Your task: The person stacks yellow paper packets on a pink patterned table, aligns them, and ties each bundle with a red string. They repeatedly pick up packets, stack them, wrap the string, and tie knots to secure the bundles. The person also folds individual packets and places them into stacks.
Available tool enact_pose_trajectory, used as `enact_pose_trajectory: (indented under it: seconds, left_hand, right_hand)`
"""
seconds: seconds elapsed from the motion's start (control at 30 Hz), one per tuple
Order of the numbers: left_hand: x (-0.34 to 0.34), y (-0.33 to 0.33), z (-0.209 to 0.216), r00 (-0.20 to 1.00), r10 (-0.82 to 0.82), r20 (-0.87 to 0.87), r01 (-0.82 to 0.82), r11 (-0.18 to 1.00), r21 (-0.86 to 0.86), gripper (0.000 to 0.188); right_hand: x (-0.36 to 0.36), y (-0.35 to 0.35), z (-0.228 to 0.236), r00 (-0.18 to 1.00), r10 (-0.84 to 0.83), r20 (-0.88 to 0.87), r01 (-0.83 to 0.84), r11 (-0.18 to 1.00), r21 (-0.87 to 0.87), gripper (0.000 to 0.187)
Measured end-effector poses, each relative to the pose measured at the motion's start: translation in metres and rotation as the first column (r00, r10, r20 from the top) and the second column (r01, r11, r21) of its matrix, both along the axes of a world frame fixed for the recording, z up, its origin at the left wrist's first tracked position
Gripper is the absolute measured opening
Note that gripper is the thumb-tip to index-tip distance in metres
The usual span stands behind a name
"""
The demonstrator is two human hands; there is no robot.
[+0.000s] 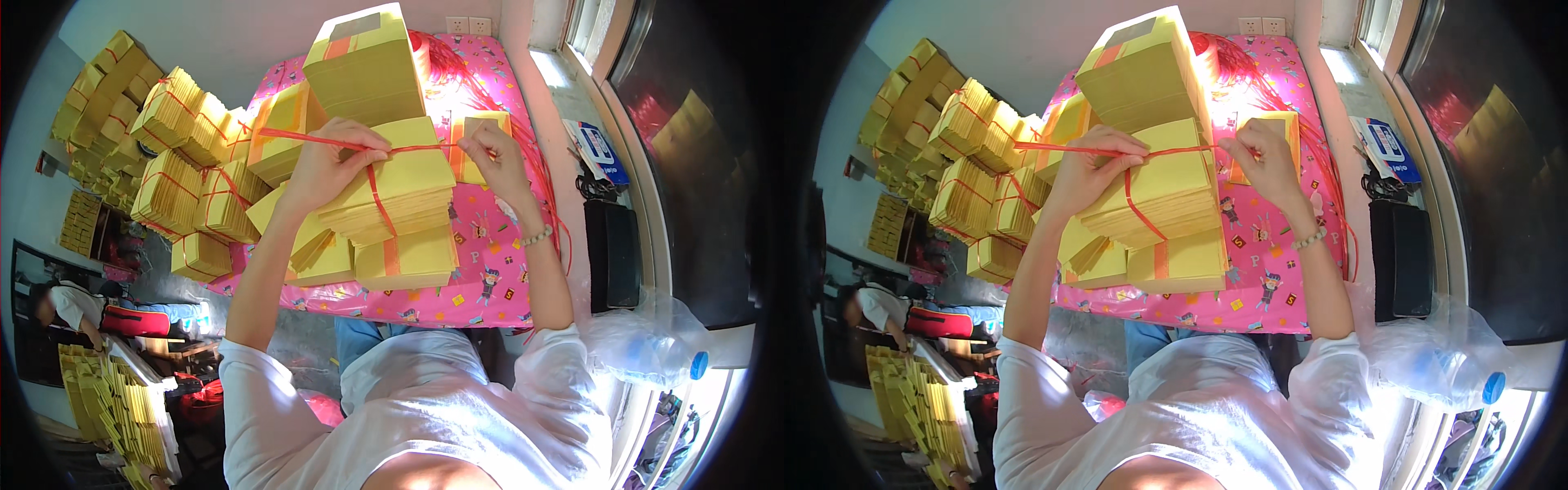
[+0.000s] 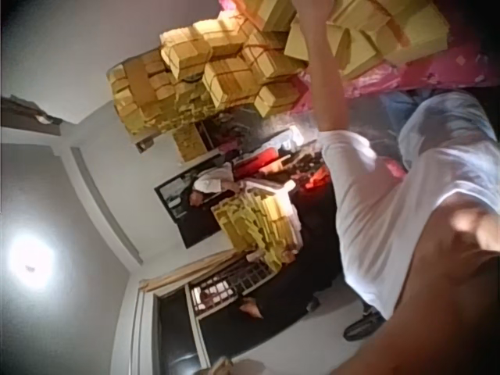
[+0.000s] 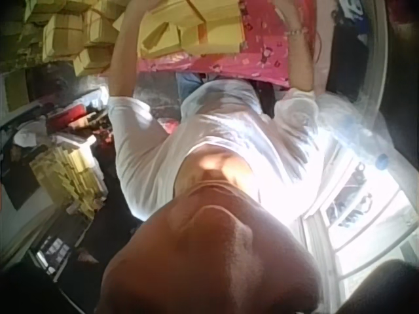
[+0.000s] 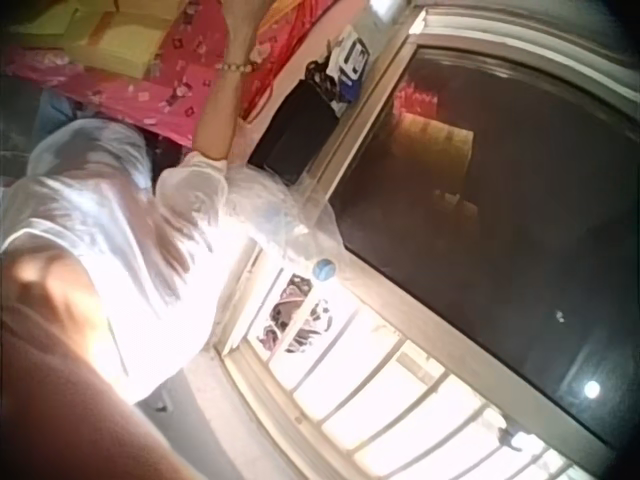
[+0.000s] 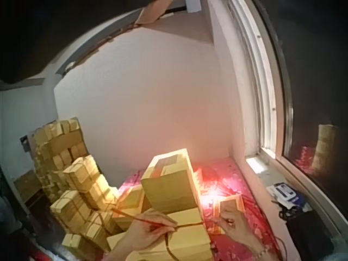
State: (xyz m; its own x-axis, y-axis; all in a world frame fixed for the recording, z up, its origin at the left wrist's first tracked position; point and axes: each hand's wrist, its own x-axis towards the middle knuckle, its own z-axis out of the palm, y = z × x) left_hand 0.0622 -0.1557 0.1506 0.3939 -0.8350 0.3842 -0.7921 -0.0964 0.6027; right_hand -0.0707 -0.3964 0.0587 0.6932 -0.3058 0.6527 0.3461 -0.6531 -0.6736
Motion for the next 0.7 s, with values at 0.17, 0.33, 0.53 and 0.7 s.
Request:
enact_pose_trajectory:
  seconds: [0.17,0.33,0.53,0.7]
  left_hand:
    - [0.007,0.009,-0.007,0.998,0.010,-0.064,-0.008,0.999,0.039,0.006]
    - [0.008,-0.016,0.011,0.954,-0.092,-0.286,0.089,0.996,-0.024,0.012]
    - [0.010,-0.036,0.010,0.785,-0.320,-0.530,0.348,0.936,-0.050,0.012]
    - [0.019,-0.032,-0.001,0.753,-0.354,-0.554,0.368,0.925,-0.090,0.014]
  right_hand:
    - [0.001,0.004,-0.033,0.998,0.053,-0.042,-0.042,0.974,0.224,0.042]
    - [0.008,0.006,-0.039,0.992,0.105,-0.075,-0.080,0.956,0.284,0.040]
    - [0.008,0.009,-0.042,0.988,0.151,-0.028,-0.130,0.916,0.379,0.036]
    - [0.010,0.001,-0.040,0.991,0.118,-0.066,-0.094,0.953,0.289,0.035]
